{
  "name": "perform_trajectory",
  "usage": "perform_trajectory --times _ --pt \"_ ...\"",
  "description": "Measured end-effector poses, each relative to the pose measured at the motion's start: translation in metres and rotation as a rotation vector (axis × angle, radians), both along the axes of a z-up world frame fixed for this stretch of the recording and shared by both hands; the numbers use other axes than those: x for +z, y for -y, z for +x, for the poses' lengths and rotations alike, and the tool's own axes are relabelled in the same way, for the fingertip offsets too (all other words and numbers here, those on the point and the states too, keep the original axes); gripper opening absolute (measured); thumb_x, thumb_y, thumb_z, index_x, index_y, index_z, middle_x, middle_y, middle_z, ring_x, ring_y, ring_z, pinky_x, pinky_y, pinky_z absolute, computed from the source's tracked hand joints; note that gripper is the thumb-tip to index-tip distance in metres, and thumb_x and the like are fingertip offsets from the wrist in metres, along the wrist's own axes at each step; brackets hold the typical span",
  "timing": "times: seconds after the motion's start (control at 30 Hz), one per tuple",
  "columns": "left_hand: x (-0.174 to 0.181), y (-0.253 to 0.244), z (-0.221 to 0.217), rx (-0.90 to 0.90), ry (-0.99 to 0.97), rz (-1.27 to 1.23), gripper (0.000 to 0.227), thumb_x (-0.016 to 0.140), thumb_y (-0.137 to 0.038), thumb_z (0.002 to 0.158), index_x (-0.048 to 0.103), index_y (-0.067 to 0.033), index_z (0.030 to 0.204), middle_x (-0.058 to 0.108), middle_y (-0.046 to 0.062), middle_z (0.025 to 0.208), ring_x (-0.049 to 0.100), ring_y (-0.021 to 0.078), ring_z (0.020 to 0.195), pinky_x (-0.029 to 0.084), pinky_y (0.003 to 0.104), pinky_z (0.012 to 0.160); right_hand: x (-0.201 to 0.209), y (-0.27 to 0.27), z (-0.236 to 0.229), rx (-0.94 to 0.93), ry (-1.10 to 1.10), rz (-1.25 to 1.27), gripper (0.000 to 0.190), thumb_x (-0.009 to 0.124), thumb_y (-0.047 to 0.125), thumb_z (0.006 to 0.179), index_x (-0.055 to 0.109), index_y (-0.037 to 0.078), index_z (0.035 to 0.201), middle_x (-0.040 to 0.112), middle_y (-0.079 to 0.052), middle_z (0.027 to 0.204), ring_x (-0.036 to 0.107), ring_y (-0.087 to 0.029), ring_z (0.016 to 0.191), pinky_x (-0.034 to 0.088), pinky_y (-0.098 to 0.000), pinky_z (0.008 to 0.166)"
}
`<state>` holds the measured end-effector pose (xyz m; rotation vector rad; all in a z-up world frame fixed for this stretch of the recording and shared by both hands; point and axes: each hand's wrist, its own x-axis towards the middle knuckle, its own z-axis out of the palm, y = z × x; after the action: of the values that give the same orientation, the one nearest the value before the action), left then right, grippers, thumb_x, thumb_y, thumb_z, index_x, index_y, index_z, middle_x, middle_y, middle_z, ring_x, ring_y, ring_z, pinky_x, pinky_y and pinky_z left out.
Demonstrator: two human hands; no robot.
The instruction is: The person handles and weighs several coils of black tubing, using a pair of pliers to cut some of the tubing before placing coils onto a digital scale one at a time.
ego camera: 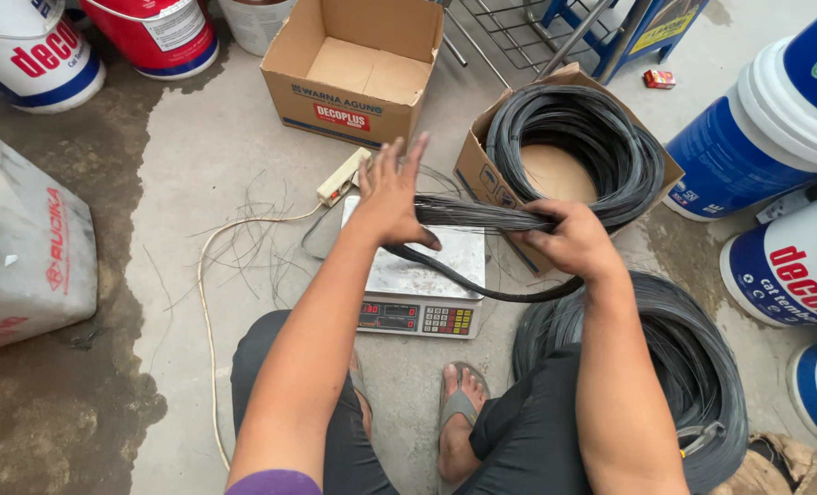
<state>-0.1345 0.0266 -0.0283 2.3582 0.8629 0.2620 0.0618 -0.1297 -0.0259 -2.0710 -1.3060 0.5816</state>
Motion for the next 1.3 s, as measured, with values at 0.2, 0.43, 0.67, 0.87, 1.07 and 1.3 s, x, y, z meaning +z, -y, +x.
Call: perform_trajectory --times 0.2,0.43,0.67,0.87,1.07,1.3 --pt "-0.053 -0.027 0.003 0.043 -0.156 -0.241 0.133 0.086 -0.045 0.040 0.009 -0.0202 0.145 0.030 0.017 0.142 0.023 0.0323 0.135 -0.001 0.055 0.110 -0.042 0.022 0.058 -0.030 -0.192 0.239 0.030 0.076 0.001 0.056 0.069 0.008 0.085 0.062 -0.006 0.071 0.053 -0.009 0.071 0.044 -0.0229 0.065" --pt "-0.060 -0.015 0.028 0.014 0.140 -0.217 0.092 0.083 -0.046 0.035 0.047 -0.0252 0.118 0.063 0.001 0.093 0.057 0.0217 0.103 0.035 0.040 0.102 -0.032 0.026 0.051 -0.048 -0.237 0.211 0.039 0.078 0.002 0.053 0.069 0.006 0.090 0.060 -0.004 0.068 0.052 -0.009 0.067 0.042 -0.0213 0.061" --pt "-0.061 0.002 0.037 -0.132 0.002 0.048 0.057 0.072 -0.044 0.055 0.055 -0.0262 0.107 0.063 0.000 0.095 0.060 0.0227 0.098 0.045 0.039 0.089 -0.037 0.031 0.054 -0.055 -0.307 0.222 0.035 0.078 0.000 0.053 0.068 0.004 0.086 0.059 -0.004 0.065 0.052 -0.008 0.064 0.043 -0.0206 0.059" --pt "-0.022 0.023 0.037 -0.247 -0.066 0.027 0.046 0.069 -0.039 0.056 0.061 -0.0254 0.098 0.065 0.004 0.086 0.062 0.0275 0.093 0.046 0.040 0.085 -0.036 0.037 0.056 -0.063 -0.303 0.190 0.033 0.079 0.001 0.050 0.069 0.006 0.081 0.059 -0.004 0.061 0.052 -0.008 0.061 0.042 -0.0209 0.056" --pt "-0.037 0.012 0.046 -0.369 -0.174 -0.178 0.046 0.076 -0.038 0.046 0.064 -0.0253 0.089 0.066 0.001 0.077 0.063 0.0266 0.087 0.047 0.038 0.080 -0.036 0.032 0.055 -0.030 -0.267 0.157 0.032 0.079 0.002 0.047 0.070 0.008 0.078 0.060 -0.004 0.059 0.052 -0.008 0.058 0.040 -0.0201 0.054" --pt "-0.033 0.005 0.038 -0.280 -0.124 -0.234 0.034 0.072 -0.035 0.052 0.068 -0.0179 0.082 0.065 0.006 0.071 0.064 0.0290 0.080 0.048 0.037 0.075 -0.014 0.026 0.040 0.047 -0.039 0.148 0.047 0.078 0.015 0.051 0.069 0.013 0.097 0.064 -0.012 0.093 0.056 -0.021 0.085 0.041 -0.0336 0.077"
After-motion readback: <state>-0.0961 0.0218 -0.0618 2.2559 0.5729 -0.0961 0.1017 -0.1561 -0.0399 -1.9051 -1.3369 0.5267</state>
